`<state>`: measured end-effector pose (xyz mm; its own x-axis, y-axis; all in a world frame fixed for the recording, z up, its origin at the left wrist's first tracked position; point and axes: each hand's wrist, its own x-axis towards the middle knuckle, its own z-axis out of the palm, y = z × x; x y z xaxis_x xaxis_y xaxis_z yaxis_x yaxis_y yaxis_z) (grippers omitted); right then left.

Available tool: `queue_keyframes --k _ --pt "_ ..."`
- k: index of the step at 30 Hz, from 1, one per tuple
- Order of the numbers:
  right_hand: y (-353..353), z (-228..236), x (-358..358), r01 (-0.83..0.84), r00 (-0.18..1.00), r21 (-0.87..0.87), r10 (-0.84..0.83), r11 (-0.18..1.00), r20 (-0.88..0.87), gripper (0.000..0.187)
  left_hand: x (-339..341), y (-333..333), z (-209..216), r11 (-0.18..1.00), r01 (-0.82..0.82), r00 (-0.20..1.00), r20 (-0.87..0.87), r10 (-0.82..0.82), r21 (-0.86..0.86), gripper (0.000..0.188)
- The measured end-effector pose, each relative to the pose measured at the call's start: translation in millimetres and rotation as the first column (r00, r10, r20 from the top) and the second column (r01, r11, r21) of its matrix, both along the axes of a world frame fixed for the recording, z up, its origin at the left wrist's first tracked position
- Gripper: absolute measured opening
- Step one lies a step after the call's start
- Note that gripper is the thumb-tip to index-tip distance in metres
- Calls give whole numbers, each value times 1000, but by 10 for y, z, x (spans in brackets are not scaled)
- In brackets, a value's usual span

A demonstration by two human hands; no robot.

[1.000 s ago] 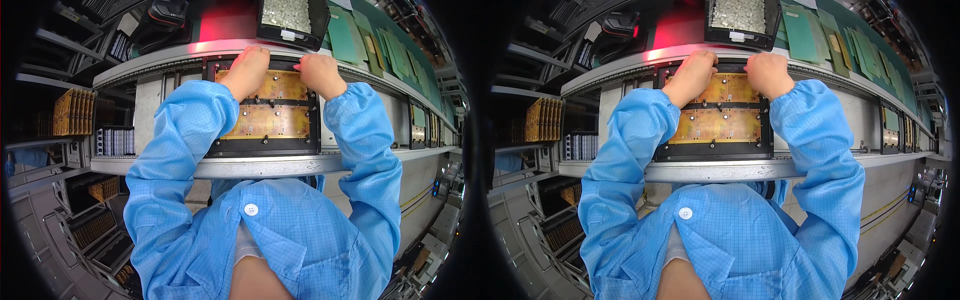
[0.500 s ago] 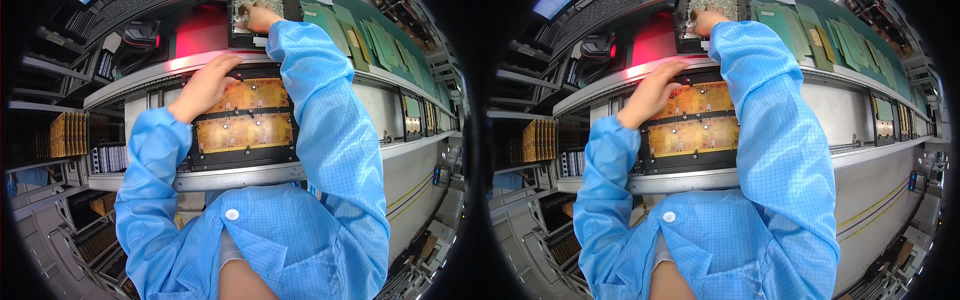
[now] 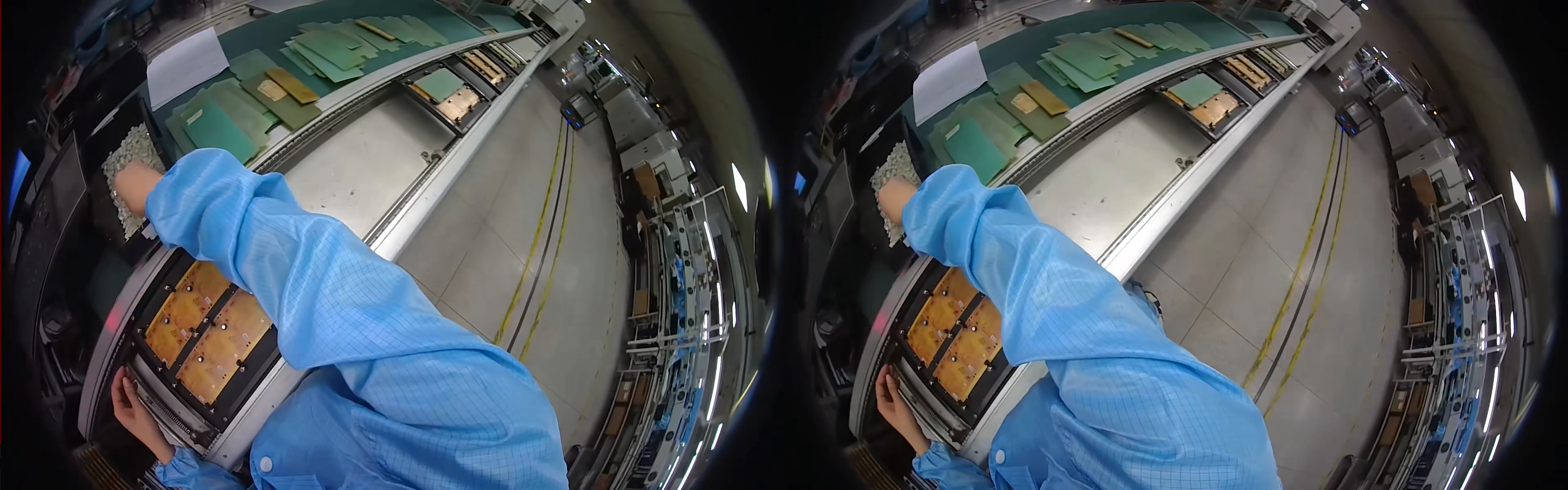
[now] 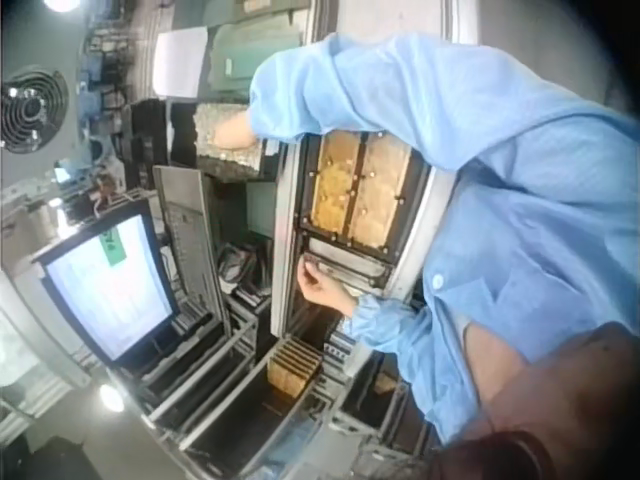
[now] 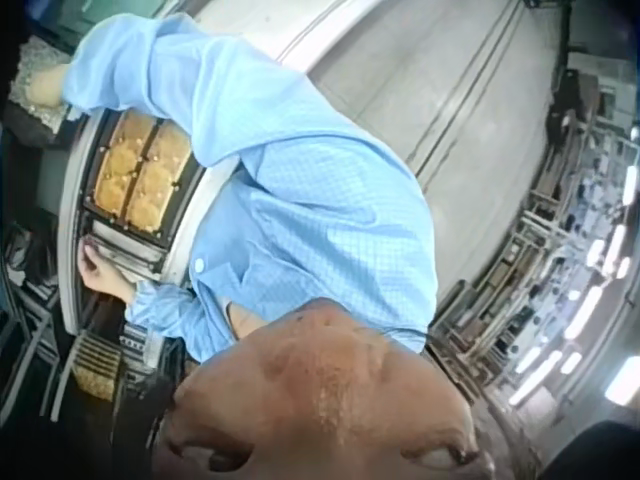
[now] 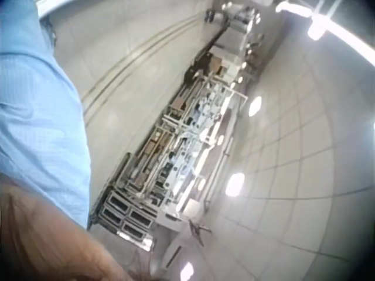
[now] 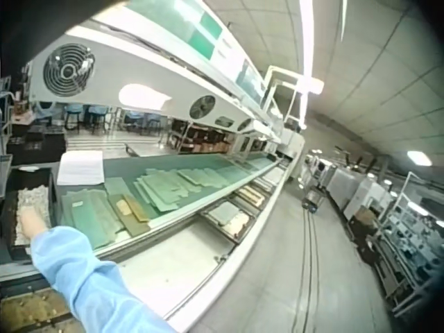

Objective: Manual assembly and inspection of components on printed circuit boards at an industrial workstation.

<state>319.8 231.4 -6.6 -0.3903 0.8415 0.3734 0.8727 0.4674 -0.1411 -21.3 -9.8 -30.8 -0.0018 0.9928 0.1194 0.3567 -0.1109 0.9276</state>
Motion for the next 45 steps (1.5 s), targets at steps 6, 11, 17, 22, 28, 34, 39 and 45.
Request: queue_keyframes --k 6,11,17,22,28,34,39,45 --pt "-1147 163 -611 -460 860 -185 383 868 -338 11 -296 -186 -41 995 -62 998 -28 60 -73 31" --pt "-1685 -29 -1499 -602 786 -216 521 769 -333 15 -671 -397 445 989 -143 971 -197 133 -37 31" --pt "-2072 367 -876 -466 871 -591 223 658 -438 31 -294 -511 271 991 -132 989 -67 133 11 18" --pt "-2073 427 -558 -507 757 -614 -28 605 -653 19 -145 -547 431 987 -161 973 -165 161 11 16" --pt "-2212 416 83 -565 509 -727 -529 391 -679 25 269 -333 585 945 246 843 -529 -98 216 18" --pt "-2295 426 217 -521 457 -671 -492 528 -741 20 564 -127 498 916 368 770 -604 -204 160 17" --pt "-1647 801 -75 -402 640 -332 3 854 -768 20 589 -88 581 916 395 749 -601 -279 68 11" --pt "-1598 834 -182 -286 929 318 343 904 -138 25 432 -263 703 962 212 976 -8 -217 -173 12"
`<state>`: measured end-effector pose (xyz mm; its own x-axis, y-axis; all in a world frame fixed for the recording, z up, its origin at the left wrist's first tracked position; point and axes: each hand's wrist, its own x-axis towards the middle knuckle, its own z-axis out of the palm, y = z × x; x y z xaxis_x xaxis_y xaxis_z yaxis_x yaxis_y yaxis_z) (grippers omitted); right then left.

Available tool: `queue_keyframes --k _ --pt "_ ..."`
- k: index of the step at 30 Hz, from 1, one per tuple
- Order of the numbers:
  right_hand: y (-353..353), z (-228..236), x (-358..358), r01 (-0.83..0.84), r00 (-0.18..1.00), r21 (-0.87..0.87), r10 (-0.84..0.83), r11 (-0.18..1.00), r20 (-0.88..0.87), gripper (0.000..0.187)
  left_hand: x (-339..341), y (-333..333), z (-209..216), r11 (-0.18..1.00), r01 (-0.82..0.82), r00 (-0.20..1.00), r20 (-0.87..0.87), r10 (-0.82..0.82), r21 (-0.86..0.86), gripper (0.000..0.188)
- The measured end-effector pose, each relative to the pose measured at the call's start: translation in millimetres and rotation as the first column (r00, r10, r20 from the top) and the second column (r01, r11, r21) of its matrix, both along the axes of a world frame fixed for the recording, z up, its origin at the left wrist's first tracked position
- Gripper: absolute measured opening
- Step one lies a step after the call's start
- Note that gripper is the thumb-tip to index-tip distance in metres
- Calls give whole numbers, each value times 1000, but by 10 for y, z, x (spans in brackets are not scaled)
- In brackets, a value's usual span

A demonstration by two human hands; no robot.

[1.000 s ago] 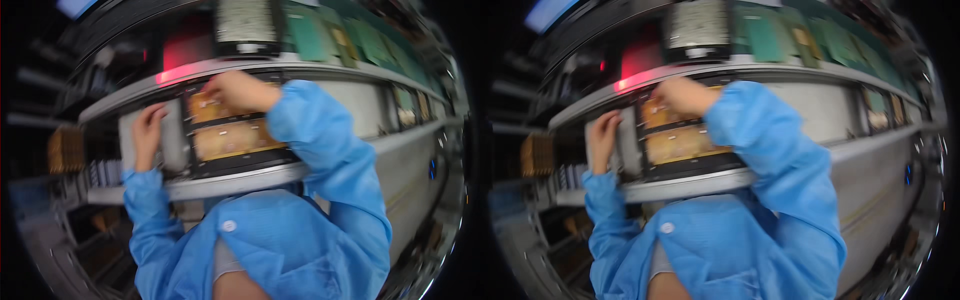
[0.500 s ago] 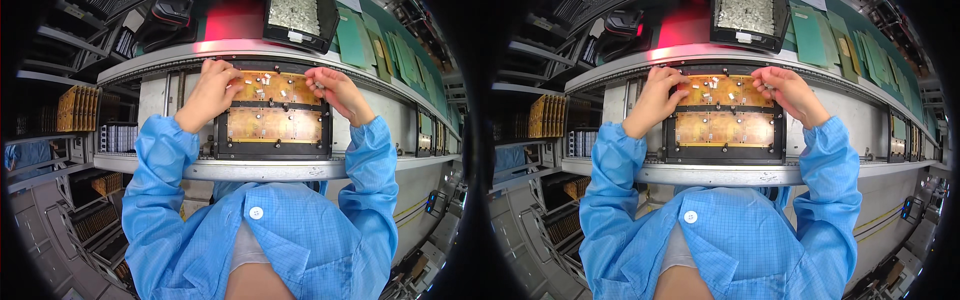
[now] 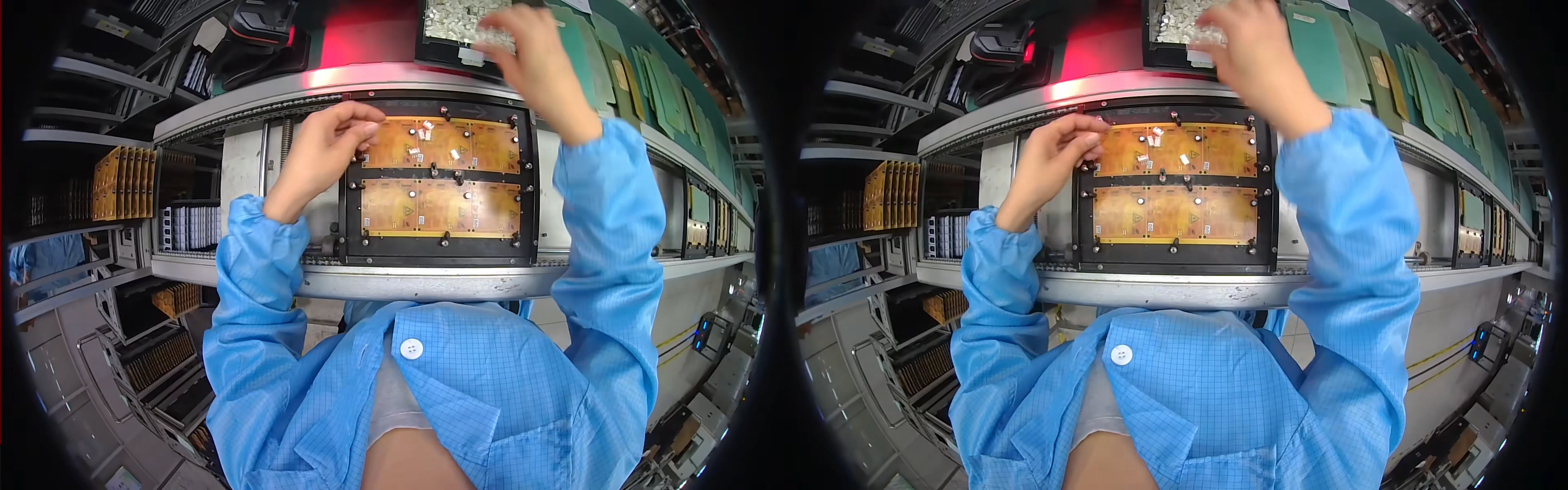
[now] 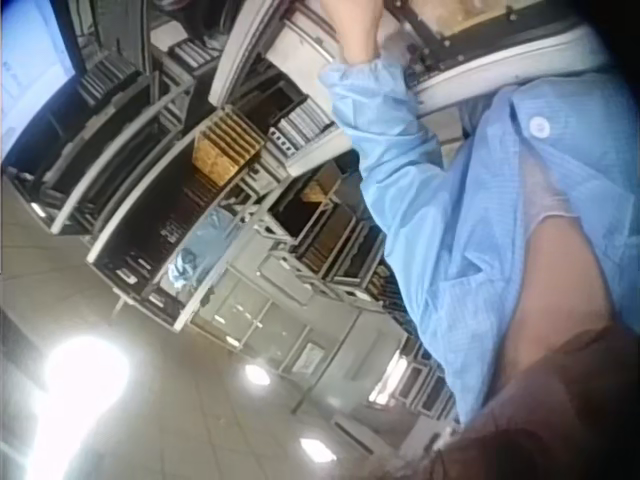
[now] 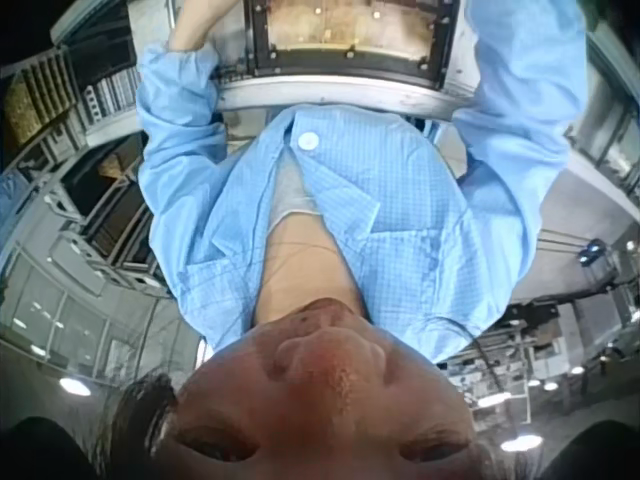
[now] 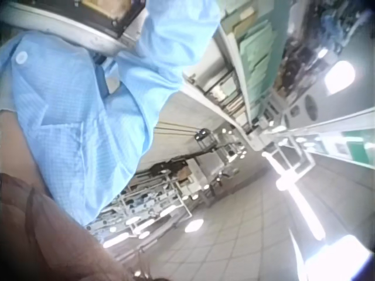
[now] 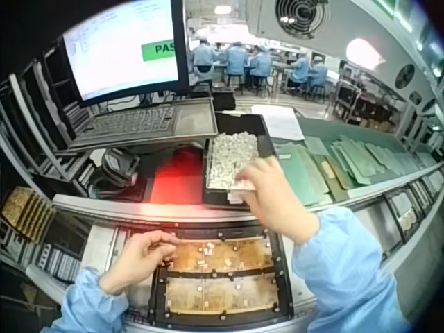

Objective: Manual assembly and inspection of components on printed circuit boards at an industrial workstation.

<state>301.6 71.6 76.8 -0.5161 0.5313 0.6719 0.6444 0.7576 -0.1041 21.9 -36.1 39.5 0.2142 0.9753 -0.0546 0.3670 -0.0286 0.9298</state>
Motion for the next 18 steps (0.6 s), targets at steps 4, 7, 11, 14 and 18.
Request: queue_keyframes --k 4,7,11,14,18 --pt "-741 -286 -32 -160 968 -637 246 754 48 24 -68 24 -25 999 4 996 87 0 -46 15" --pt "-868 -495 0 -86 984 -600 162 796 75 19 213 167 4 939 152 972 -221 -85 307 11" --pt "-933 -533 41 -137 988 -620 65 773 -137 13 450 160 -266 828 336 908 -389 -157 449 9" --pt "-926 -311 247 -63 954 -817 -204 573 -217 10 393 -27 -251 745 465 822 -546 -162 479 9" --pt "-720 -354 491 -50 951 -776 -208 629 -230 15 291 -121 -7 792 237 939 -340 -40 562 8"
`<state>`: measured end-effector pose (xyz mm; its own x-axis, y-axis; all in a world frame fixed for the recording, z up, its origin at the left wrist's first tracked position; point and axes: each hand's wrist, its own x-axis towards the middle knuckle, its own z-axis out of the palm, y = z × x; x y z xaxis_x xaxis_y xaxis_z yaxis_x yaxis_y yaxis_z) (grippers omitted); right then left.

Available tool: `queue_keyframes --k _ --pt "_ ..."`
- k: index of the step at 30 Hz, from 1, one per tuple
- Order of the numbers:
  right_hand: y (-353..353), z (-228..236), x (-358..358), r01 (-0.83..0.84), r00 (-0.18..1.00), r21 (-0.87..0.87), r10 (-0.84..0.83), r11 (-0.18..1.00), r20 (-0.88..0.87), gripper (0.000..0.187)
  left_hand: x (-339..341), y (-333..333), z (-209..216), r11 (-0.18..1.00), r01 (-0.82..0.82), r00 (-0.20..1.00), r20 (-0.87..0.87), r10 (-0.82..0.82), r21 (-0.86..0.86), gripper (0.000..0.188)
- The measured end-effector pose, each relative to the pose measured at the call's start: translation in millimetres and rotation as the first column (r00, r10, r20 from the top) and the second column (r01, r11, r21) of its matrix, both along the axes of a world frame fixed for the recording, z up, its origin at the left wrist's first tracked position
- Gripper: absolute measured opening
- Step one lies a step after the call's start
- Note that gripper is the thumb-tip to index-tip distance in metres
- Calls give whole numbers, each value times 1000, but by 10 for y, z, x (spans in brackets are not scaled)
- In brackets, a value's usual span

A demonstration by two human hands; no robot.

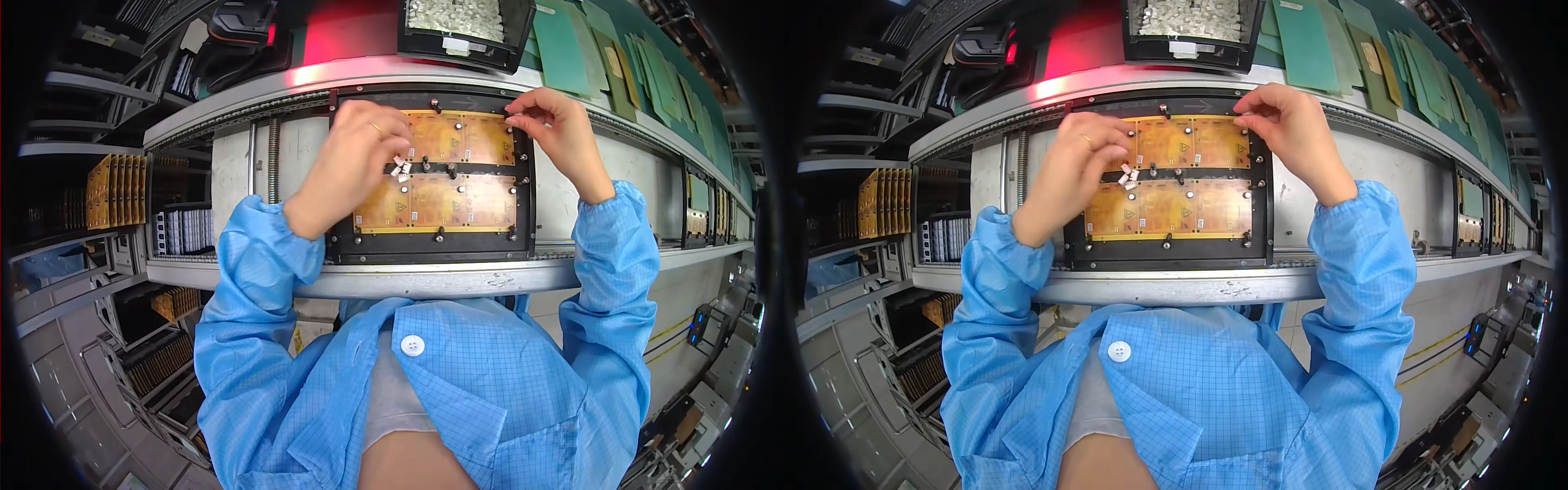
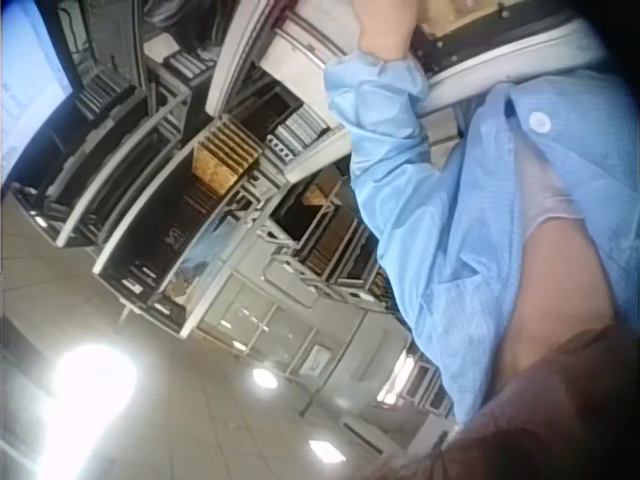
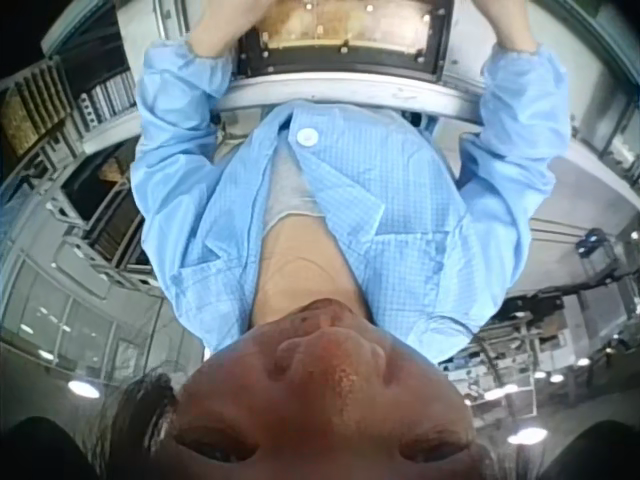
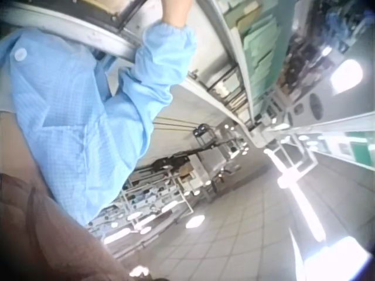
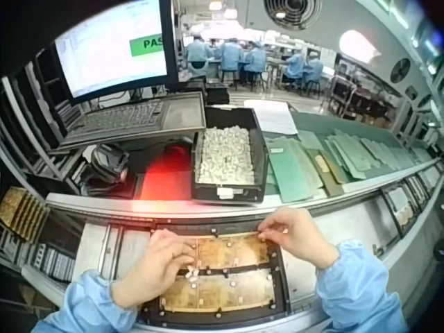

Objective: Manual assembly and inspection of components on printed circuit boards at an industrial workstation.

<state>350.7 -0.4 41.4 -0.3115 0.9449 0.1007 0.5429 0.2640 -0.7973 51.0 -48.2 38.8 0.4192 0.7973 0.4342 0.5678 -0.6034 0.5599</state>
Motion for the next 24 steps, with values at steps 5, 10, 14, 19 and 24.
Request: queue_keyframes --k 5,10,14,19,24 --pt "152 42 -202 -81 985 -43 86 996 151 20 -193 55 -2 804 -4 894 358 269 -595 12" --pt "176 -35 -273 -94 991 -105 103 990 86 15 -228 65 -21 657 108 807 452 381 -746 17" --pt "191 -113 -250 -330 909 342 199 880 367 15 -213 97 -7 668 93 837 421 349 -738 18" --pt "198 -180 -252 -334 913 380 195 862 359 15 -133 134 -26 692 4 850 367 377 -722 17" --pt "157 -149 -248 -281 931 318 175 906 322 17 -113 176 -93 711 -20 879 326 347 -703 20"
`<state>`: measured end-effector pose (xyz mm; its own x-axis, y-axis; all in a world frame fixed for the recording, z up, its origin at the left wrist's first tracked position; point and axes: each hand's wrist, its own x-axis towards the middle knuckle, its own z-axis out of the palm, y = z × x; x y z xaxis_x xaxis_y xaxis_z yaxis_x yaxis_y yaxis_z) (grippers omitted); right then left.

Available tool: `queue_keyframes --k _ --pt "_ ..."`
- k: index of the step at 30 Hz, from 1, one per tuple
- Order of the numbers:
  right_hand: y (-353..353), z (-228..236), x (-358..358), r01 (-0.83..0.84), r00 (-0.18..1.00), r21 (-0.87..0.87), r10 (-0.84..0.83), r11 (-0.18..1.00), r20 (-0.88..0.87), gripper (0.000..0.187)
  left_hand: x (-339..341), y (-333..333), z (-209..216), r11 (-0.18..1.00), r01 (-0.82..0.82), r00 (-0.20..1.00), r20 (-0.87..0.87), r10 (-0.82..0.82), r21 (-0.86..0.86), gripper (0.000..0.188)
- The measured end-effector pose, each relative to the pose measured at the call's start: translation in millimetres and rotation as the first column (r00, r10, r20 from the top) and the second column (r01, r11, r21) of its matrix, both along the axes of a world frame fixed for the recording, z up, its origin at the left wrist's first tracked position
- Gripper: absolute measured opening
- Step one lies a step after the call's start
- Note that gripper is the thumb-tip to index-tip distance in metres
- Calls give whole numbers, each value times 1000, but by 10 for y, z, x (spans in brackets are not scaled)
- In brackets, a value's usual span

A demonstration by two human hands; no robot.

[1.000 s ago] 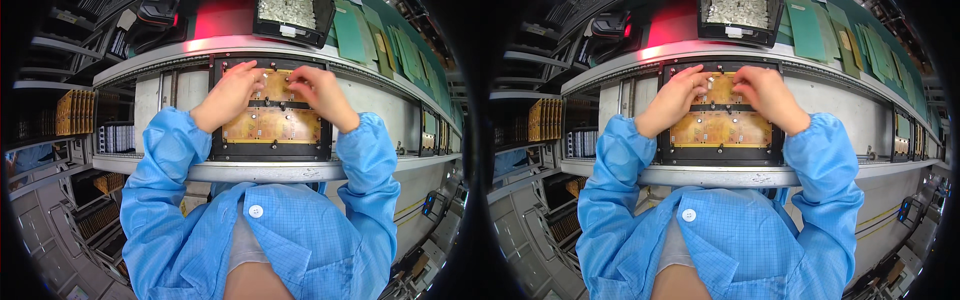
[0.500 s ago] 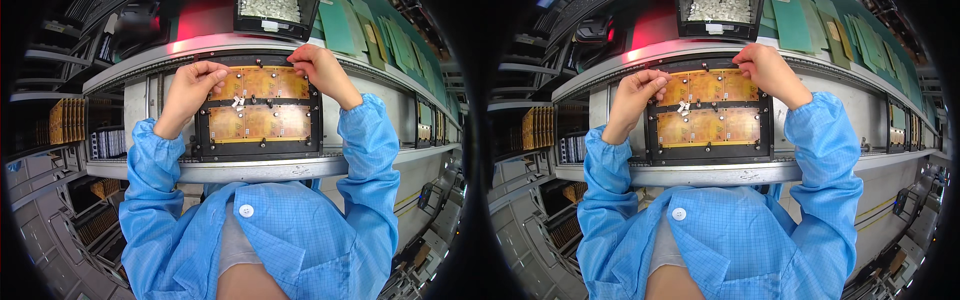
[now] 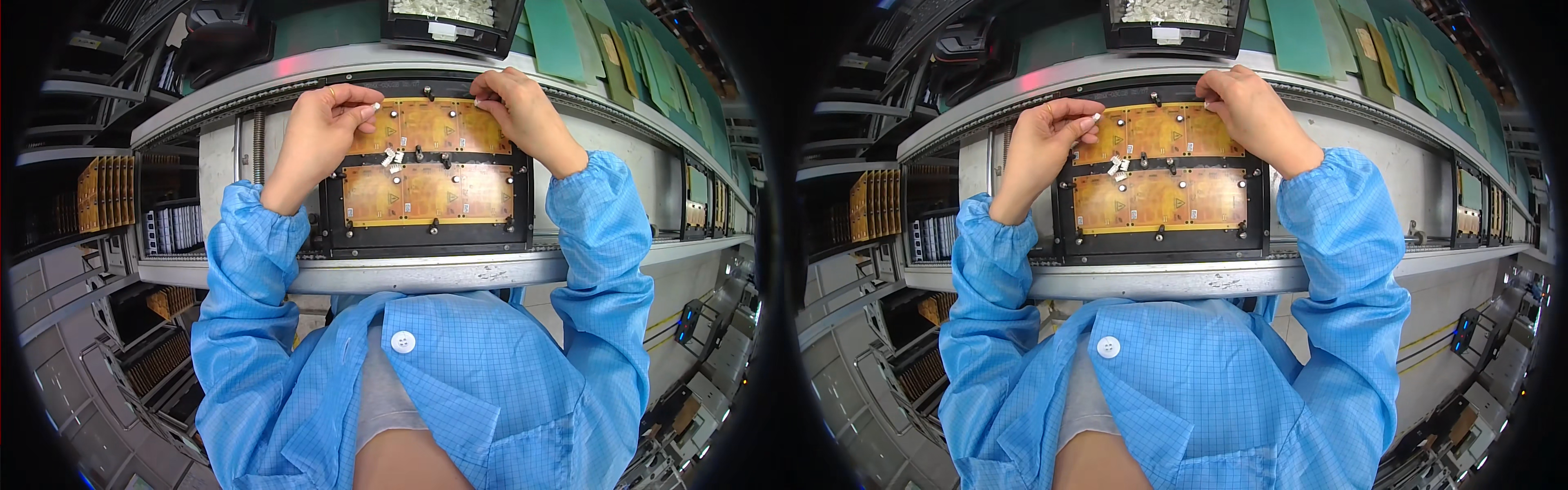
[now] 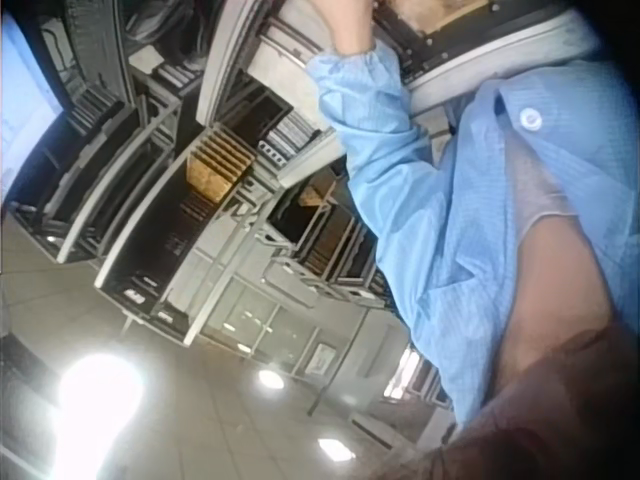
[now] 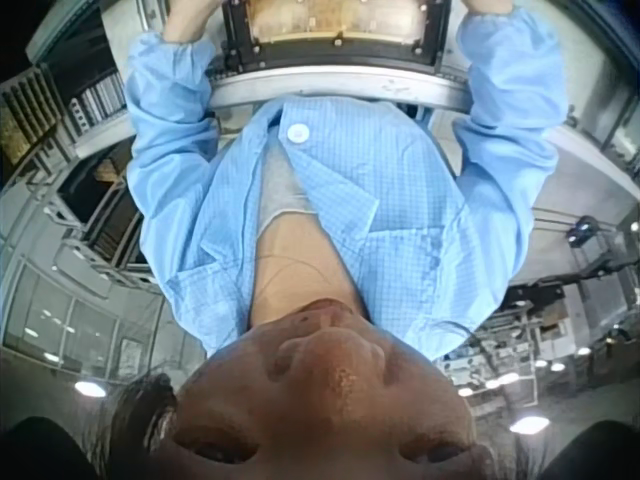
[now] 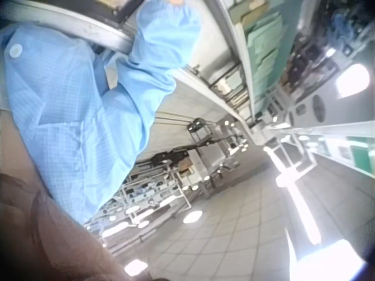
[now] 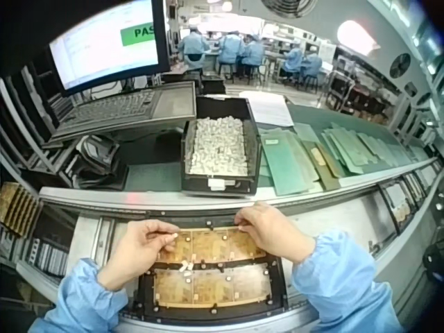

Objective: Manual assembly and inspection of components on printed circuit boards at an industrial workstation.

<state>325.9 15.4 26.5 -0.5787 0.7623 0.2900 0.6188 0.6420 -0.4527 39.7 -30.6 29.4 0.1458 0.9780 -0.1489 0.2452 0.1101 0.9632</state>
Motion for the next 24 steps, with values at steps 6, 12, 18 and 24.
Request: queue_keyframes --k 6,12,18,24 --pt "-72 76 -66 25 999 150 -28 988 20 17 76 52 -47 960 57 975 -223 6 273 15" --pt "-407 150 -520 -175 984 48 176 983 -21 20 255 283 -62 888 214 918 -393 -41 408 18" --pt "-578 -18 -767 -134 987 101 123 986 106 21 343 387 -99 867 301 879 -469 -91 396 16" --pt "-615 -70 -765 -165 986 154 164 974 16 23 394 384 -58 827 329 875 -476 -87 455 15"
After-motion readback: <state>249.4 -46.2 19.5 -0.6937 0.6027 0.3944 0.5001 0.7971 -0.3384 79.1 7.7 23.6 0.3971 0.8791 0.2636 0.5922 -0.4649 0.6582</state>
